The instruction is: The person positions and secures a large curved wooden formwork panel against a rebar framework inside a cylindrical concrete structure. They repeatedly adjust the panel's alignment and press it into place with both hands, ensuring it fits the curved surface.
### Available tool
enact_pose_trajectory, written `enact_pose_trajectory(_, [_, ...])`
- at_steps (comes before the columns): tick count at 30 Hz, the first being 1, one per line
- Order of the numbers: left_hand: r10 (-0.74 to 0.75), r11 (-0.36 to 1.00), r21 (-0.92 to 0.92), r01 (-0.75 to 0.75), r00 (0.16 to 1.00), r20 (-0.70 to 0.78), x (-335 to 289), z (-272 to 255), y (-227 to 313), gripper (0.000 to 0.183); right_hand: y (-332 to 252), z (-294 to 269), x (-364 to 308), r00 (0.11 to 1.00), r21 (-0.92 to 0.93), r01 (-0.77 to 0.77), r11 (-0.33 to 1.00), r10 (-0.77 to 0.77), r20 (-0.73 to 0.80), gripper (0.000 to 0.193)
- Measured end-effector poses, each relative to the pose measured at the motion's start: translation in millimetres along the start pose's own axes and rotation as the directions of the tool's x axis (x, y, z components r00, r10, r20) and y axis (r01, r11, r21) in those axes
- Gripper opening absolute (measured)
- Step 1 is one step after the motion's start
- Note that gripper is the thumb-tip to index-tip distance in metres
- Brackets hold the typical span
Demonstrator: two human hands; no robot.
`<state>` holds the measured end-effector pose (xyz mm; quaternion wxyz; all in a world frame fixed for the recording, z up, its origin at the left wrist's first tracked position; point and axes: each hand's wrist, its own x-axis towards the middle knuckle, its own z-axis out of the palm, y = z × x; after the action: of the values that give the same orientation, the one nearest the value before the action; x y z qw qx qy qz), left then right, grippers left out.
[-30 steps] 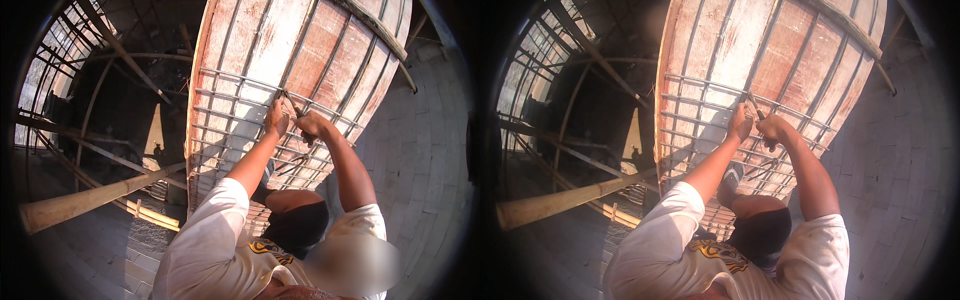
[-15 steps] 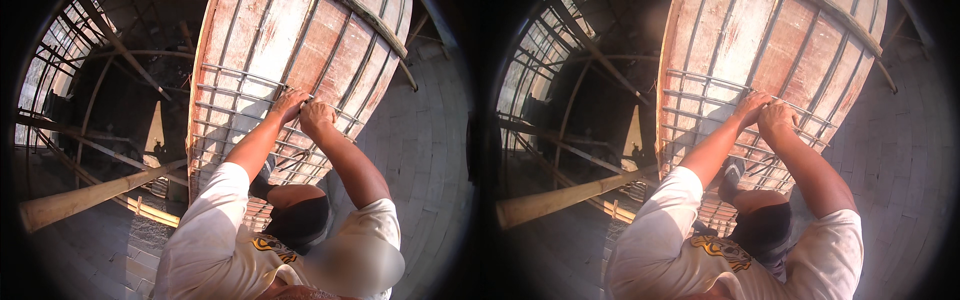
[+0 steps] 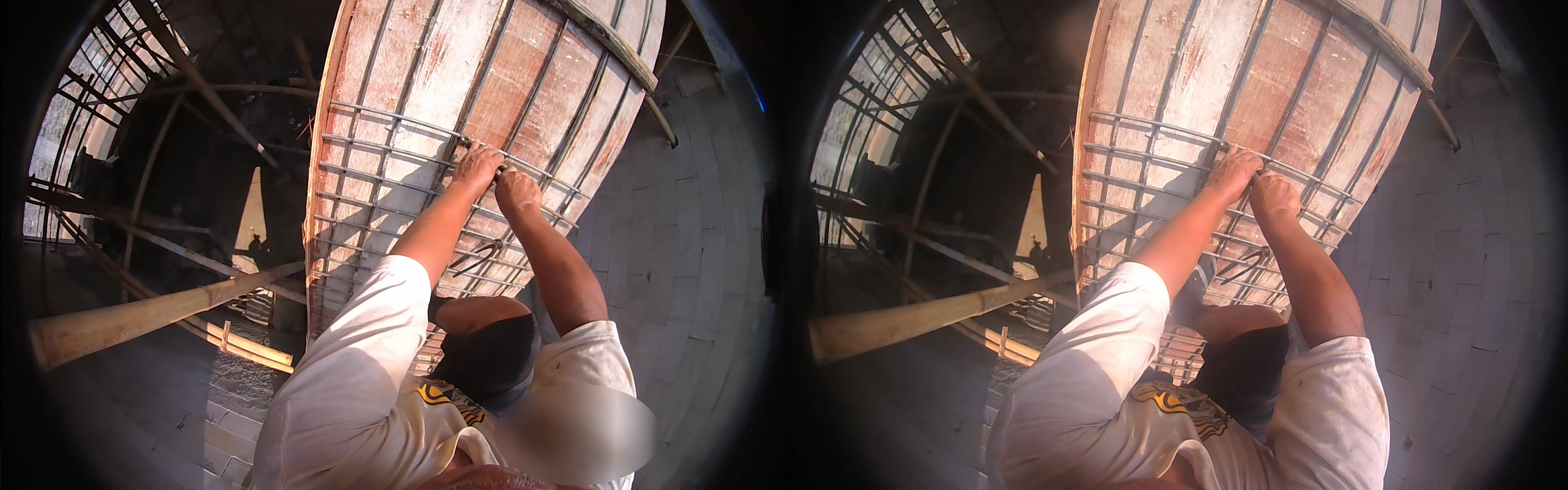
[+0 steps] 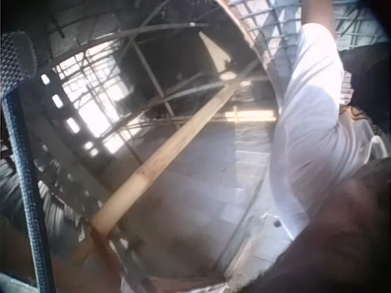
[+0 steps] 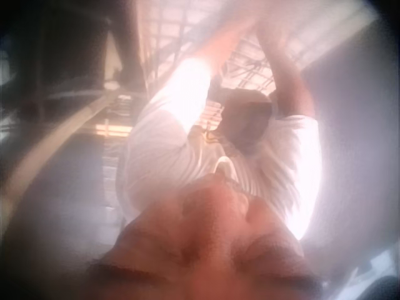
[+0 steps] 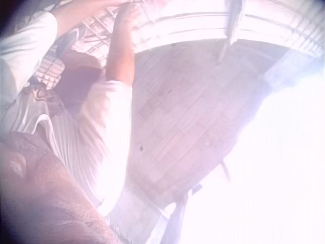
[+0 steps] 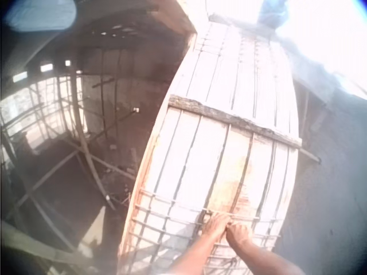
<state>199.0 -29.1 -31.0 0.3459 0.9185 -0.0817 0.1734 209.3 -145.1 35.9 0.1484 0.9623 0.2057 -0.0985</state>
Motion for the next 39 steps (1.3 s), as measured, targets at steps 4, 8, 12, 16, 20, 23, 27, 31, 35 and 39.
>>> enact_pose_trajectory(4, [0.085, 0.996, 0.016, -0.084, 0.964, -0.252, -38.8, 11.3, -5.8, 0.040, -2.1, -53.3, -1.3, 0.835, 0.561, -0.209, 0.801, -0.153, 0.529, 0.021])
enact_pose_trajectory(8, [0.066, 0.993, 0.108, -0.051, 0.988, -0.141, -25.1, 12.2, 7.2, 0.029, 23.3, -28.1, 7.2, 0.766, 0.745, -0.419, 0.519, -0.240, 0.597, 0.013])
enact_pose_trajectory(12, [0.077, 0.996, 0.051, -0.069, 0.982, -0.173, -3.2, 22.6, -11.3, 0.021, -4.5, -34.9, -23.2, 0.965, -0.100, 0.147, 0.984, -0.165, -0.202, 0.033])
enact_pose_trajectory(16, [0.003, 0.996, -0.087, -0.003, 1.000, 0.007, 3.7, -11.9, 10.8, 0.032, -5.2, -26.0, -19.9, 0.991, -0.167, 0.001, 0.986, -0.024, -0.134, 0.034])
enact_pose_trajectory(20, [-0.028, 0.993, -0.120, 0.006, 0.983, -0.179, -22.5, 6.9, 9.0, 0.051, -3.1, -70.4, -10.1, 0.912, 0.300, 0.041, 0.953, -0.159, 0.379, 0.024])
enact_pose_trajectory(23, [-0.007, 0.999, -0.051, -0.015, 0.915, -0.403, -33.3, 15.8, 17.1, 0.051, 21.5, -53.1, 3.7, 0.677, 0.642, -0.425, 0.638, -0.247, 0.694, 0.023])
enact_pose_trajectory(27, [0.102, 0.989, -0.072, -0.127, 0.954, -0.283, -24.9, 2.8, 7.1, 0.032, 21.2, -62.9, -0.8, 0.706, 0.566, -0.290, 0.771, -0.227, 0.671, 0.038])
enact_pose_trajectory(31, [-0.010, 0.977, -0.212, 0.011, 1.000, 0.005, -11.6, -15.3, 2.6, 0.020, -15.2, -66.1, -30.0, 0.963, -0.104, 0.248, 0.963, -0.233, 0.133, 0.047])
enact_pose_trajectory(35, [0.073, 0.982, -0.165, -0.089, 0.992, -0.105, -15.4, -4.6, 1.1, 0.032, -14.6, -65.3, -14.5, 0.956, -0.162, 0.271, 0.949, -0.245, 0.164, 0.036])
enact_pose_trajectory(39, [-0.013, 0.993, -0.112, -0.035, 0.916, -0.400, -37.0, -7.2, 20.9, 0.048, 9.5, -97.5, -7.2, 0.797, 0.435, -0.023, 0.900, -0.246, 0.552, 0.029])
